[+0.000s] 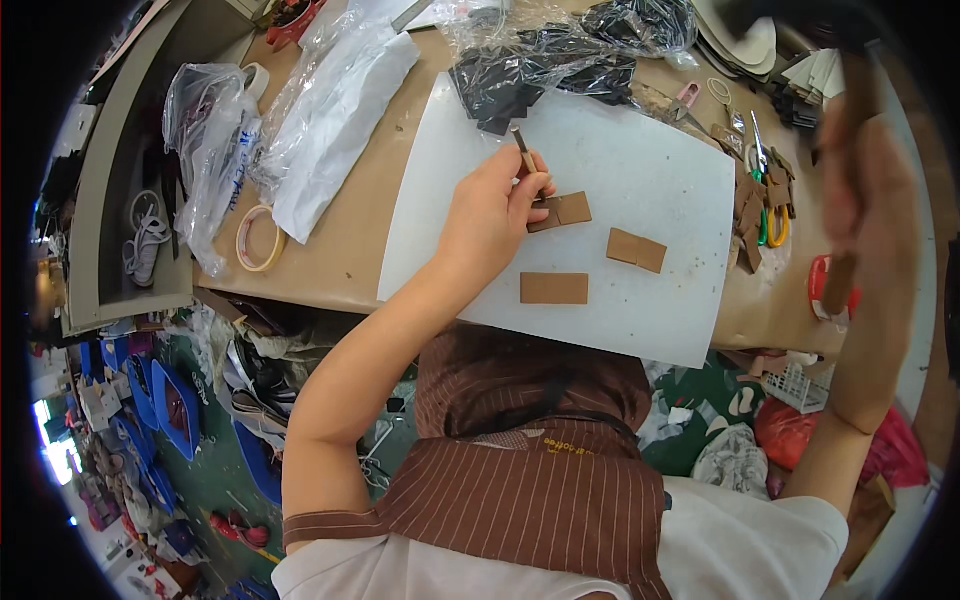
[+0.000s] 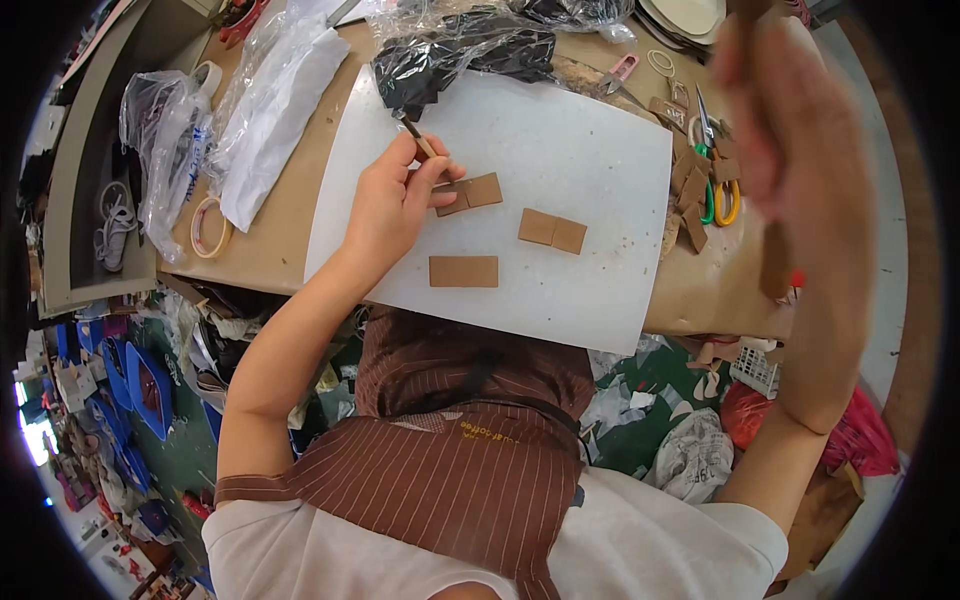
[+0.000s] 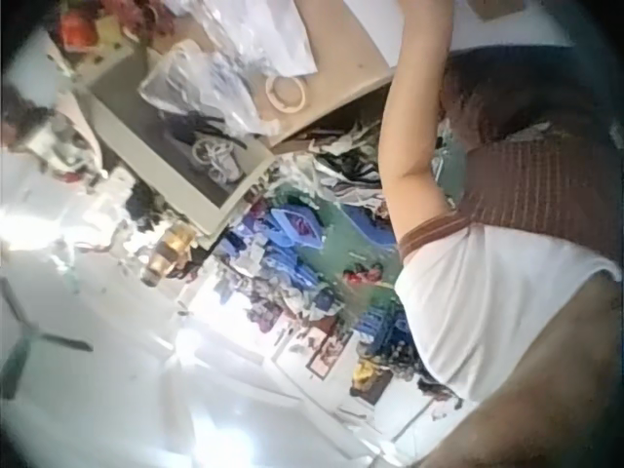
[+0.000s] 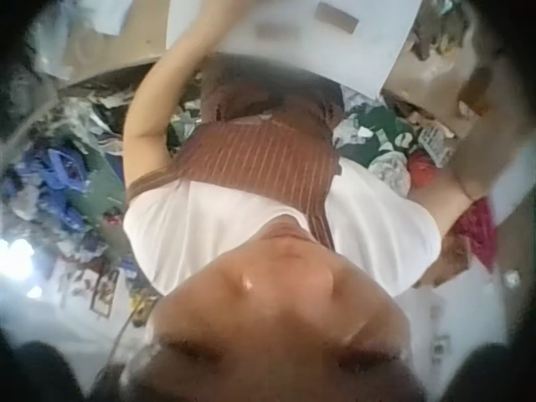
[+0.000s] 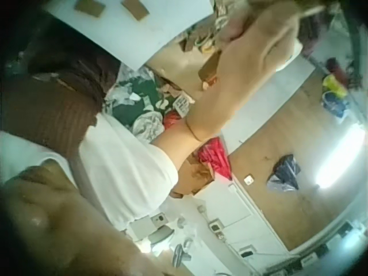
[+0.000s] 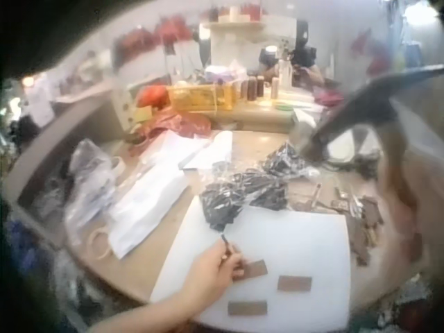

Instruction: The recorder uses a hammer and a punch tool to create holes or attach components to small rectangular leather/fabric strips.

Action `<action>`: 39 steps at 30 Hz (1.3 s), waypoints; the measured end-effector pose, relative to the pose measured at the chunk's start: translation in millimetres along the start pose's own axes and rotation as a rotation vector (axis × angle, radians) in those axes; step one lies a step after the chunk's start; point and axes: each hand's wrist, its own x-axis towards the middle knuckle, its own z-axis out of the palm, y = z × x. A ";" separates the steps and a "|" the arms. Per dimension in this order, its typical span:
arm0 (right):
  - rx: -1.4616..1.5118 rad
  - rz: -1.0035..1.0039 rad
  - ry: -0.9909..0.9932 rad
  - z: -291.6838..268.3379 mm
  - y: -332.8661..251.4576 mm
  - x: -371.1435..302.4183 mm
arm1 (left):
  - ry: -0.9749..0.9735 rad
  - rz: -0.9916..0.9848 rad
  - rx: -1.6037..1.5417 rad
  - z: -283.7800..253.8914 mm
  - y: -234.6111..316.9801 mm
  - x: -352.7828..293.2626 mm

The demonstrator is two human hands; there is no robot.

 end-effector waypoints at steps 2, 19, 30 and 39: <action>0.080 0.080 0.015 -10.1 -16.1 13.2 | -0.004 -0.008 0.024 -2.4 -0.6 -1.1; 0.136 0.063 -0.220 19.1 15.9 -22.7 | 0.181 0.002 -0.055 2.3 0.9 -0.8; 0.095 0.249 -0.321 19.7 40.2 -54.9 | -0.162 0.096 0.269 -14.9 -3.7 -7.3; -0.084 0.044 -0.216 8.6 37.1 -38.7 | -0.128 0.165 0.165 -19.3 -11.2 -9.2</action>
